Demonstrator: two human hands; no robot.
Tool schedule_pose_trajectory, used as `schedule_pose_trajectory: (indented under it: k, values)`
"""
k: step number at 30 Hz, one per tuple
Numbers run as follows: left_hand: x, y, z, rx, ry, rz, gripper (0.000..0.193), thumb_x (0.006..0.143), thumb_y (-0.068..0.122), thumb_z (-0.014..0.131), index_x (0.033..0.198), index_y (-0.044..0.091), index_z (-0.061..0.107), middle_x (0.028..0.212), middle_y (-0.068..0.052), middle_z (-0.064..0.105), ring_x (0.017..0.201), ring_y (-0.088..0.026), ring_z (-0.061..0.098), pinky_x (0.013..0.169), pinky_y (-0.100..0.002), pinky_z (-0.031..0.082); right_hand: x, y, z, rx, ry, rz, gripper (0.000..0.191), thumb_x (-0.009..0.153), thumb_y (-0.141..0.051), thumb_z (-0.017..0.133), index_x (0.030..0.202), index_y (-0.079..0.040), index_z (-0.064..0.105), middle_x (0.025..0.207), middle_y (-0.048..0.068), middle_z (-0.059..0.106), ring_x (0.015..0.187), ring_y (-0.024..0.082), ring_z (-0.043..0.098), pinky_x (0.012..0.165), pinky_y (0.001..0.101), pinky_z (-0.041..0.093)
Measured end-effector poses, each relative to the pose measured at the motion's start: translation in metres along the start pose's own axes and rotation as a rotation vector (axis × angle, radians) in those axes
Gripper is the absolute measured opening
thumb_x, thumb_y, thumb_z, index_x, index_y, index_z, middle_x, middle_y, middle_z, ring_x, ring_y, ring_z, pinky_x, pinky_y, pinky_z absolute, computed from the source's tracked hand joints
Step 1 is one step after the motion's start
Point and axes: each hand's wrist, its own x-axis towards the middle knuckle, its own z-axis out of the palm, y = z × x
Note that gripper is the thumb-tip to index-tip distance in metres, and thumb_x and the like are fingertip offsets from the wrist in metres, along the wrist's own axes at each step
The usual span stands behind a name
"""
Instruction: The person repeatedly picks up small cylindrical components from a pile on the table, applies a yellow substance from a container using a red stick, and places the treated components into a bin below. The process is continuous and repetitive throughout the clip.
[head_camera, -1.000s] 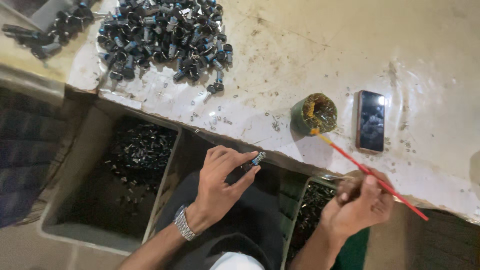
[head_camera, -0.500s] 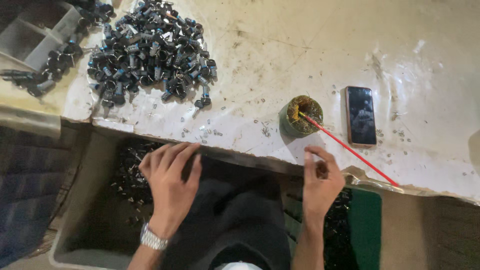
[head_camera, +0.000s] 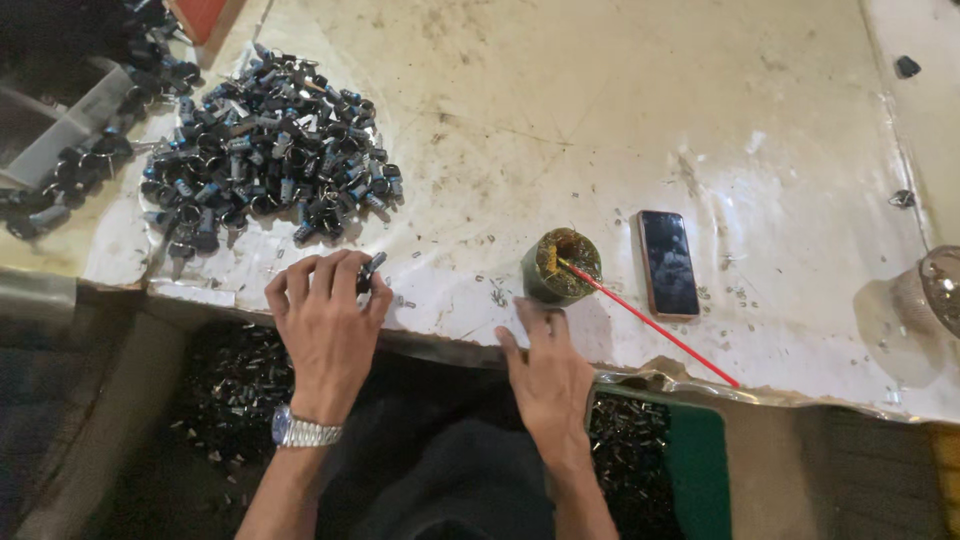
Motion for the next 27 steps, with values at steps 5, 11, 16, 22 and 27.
schedule_pose_trajectory:
  k: [5,11,16,22,27]
  values:
    - [-0.029,0.009,-0.028,-0.484,0.095,-0.164,0.023,0.085,0.004,0.073,0.107,0.005,0.068,0.12,-0.009,0.069,0.118,-0.03,0.057,0.102,-0.043,0.047,-0.01,0.007,0.007,0.278,0.121,0.086,0.014,0.09,-0.017,0.077,0.103,-0.013,0.076,0.098,0.006,0.07,0.066,0.023,0.069,0.063,0.0341,0.055]
    - [-0.05,0.031,-0.03,-0.892,-0.04,-0.343,0.018,0.095,0.001,0.066,0.114,0.002,0.067,0.11,-0.008,0.072,0.099,-0.017,0.071,0.083,-0.03,0.058,-0.008,0.0,0.007,0.246,0.204,-0.082,0.011,0.09,-0.014,0.078,0.1,-0.01,0.078,0.096,0.007,0.07,0.073,0.022,0.071,0.064,0.0333,0.054]
    - [-0.054,0.048,-0.027,-0.98,-0.125,-0.348,0.03,0.093,0.002,0.074,0.123,0.001,0.072,0.101,-0.008,0.078,0.09,-0.013,0.075,0.08,-0.026,0.059,-0.004,0.003,0.008,0.248,0.184,-0.126,0.009,0.091,-0.011,0.075,0.099,-0.009,0.078,0.095,0.008,0.071,0.074,0.022,0.07,0.065,0.0325,0.054]
    - [-0.059,0.059,-0.028,-0.964,-0.105,-0.295,0.03,0.085,0.002,0.081,0.114,0.002,0.073,0.106,-0.011,0.077,0.095,-0.017,0.076,0.084,-0.028,0.06,-0.003,0.012,0.009,0.329,0.233,-0.122,0.007,0.096,-0.007,0.074,0.102,-0.005,0.075,0.094,0.005,0.073,0.069,0.014,0.063,0.062,0.028,0.048]
    - [-0.061,0.067,-0.029,-0.947,-0.161,-0.225,0.032,0.08,0.004,0.085,0.11,0.004,0.073,0.1,-0.008,0.076,0.091,-0.018,0.074,0.081,-0.029,0.061,-0.033,0.008,-0.002,0.829,0.05,0.197,0.013,0.089,0.001,0.075,0.102,-0.002,0.078,0.091,0.004,0.076,0.06,0.005,0.053,0.053,0.021,0.041]
